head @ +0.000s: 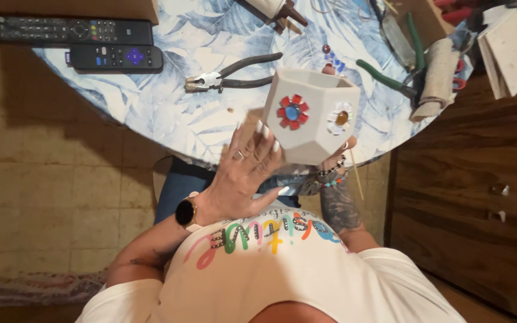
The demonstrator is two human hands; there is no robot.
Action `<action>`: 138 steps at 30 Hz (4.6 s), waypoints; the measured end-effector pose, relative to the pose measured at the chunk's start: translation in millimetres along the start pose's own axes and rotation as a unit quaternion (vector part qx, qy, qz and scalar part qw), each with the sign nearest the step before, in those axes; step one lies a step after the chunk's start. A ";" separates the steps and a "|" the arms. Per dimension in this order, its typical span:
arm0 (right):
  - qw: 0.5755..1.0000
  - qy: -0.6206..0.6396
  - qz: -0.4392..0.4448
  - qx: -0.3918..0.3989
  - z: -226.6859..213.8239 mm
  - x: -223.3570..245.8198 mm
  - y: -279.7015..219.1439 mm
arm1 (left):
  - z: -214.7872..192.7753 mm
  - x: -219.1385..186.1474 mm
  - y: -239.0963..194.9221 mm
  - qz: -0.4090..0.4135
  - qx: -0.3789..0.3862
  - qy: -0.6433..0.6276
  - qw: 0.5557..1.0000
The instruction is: Decorating a white geometric container by precisely placing small floral and eye-shaped stickers using a wooden stick.
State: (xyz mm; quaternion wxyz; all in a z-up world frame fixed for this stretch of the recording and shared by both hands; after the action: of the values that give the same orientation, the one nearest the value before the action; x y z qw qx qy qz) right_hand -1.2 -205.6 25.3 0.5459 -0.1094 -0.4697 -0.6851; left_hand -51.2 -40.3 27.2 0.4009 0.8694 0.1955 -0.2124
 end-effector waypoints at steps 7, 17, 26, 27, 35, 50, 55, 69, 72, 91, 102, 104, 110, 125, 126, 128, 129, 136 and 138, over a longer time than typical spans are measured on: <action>0.999 -0.046 0.004 -0.005 -5.7 10.0 4.8 | 5.4 -10.2 11.2 0.048 0.001 0.055 0.997; 0.994 -0.102 -0.003 -0.034 -39.8 17.3 -8.8 | 11.5 -17.4 13.2 0.087 0.031 0.115 0.989; 0.991 -0.129 0.006 -0.048 -149.9 -12.9 -91.9 | 12.6 -18.4 14.6 0.084 0.023 0.107 0.990; 0.990 -0.132 0.006 -0.052 -151.5 -11.7 -96.8 | 13.9 -17.9 13.9 0.084 0.028 0.109 0.990; 0.986 -0.156 0.016 -0.059 -49.5 30.2 -17.4 | 5.7 0.5 15.3 0.015 -0.031 0.003 0.999; 0.982 -0.165 0.073 -0.054 -28.8 16.0 -11.5 | -54.4 20.0 28.1 0.010 -0.160 -0.009 0.987; 0.981 -0.164 0.090 -0.049 -36.9 17.8 -12.7 | -59.6 41.9 19.4 0.000 -0.126 0.031 0.992; 0.943 -0.326 0.009 0.074 28.4 8.9 35.8 | -42.5 66.9 7.8 -0.056 -0.067 0.001 0.996; 0.920 -0.368 0.016 0.130 38.7 8.5 43.3 | -43.8 68.5 7.2 -0.065 -0.067 0.000 0.996; 0.878 -0.415 0.038 0.237 39.5 -6.4 62.9 | -45.3 75.4 5.4 -0.079 -0.051 -0.010 0.996; 0.881 -0.412 0.035 0.229 37.5 -8.0 60.1 | -41.6 78.5 2.6 -0.084 -0.053 0.006 0.995; 0.878 -0.417 0.034 0.232 36.9 -8.3 59.5 | -40.9 78.8 2.1 -0.088 -0.051 0.003 0.995; 0.875 -0.427 0.031 0.225 39.8 -8.4 60.0 | -41.0 78.7 1.6 -0.090 -0.050 0.010 0.995; 0.879 -0.425 0.024 0.212 36.0 -10.0 57.6 | -40.1 78.4 1.0 -0.091 -0.055 0.027 0.994; 0.881 -0.421 0.026 0.212 36.4 -10.3 58.0 | -40.4 78.2 0.8 -0.091 -0.056 0.029 0.994; 0.881 -0.420 0.023 0.218 37.7 -10.6 60.2 | -39.7 79.1 -0.4 -0.090 -0.057 0.026 0.994; 0.880 -0.419 0.019 0.222 38.5 -10.5 61.0 | -39.2 79.4 -0.9 -0.089 -0.058 0.022 0.994; 0.888 -0.410 0.036 0.204 38.9 -12.0 59.1 | -39.9 79.7 -1.6 -0.091 -0.059 0.026 0.994; 0.882 -0.415 0.017 0.222 38.9 -12.1 58.9 | -40.9 78.7 -1.0 -0.089 -0.058 0.028 0.994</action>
State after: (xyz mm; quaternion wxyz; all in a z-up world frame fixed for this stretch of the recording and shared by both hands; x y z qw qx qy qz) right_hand 39.4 -165.9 68.9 0.3229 -0.2674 -0.7913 -0.4451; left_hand 22.6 5.6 9.2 0.4248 0.8292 0.2955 -0.2112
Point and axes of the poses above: each hand's wrist, its own y-axis towards the middle knuckle, its own z-axis out of the palm, x = y × z, the point moved 4 cm from there along y, towards the middle knuckle, and after that the axes turned 8 degrees about x, right-handed, at the moved point
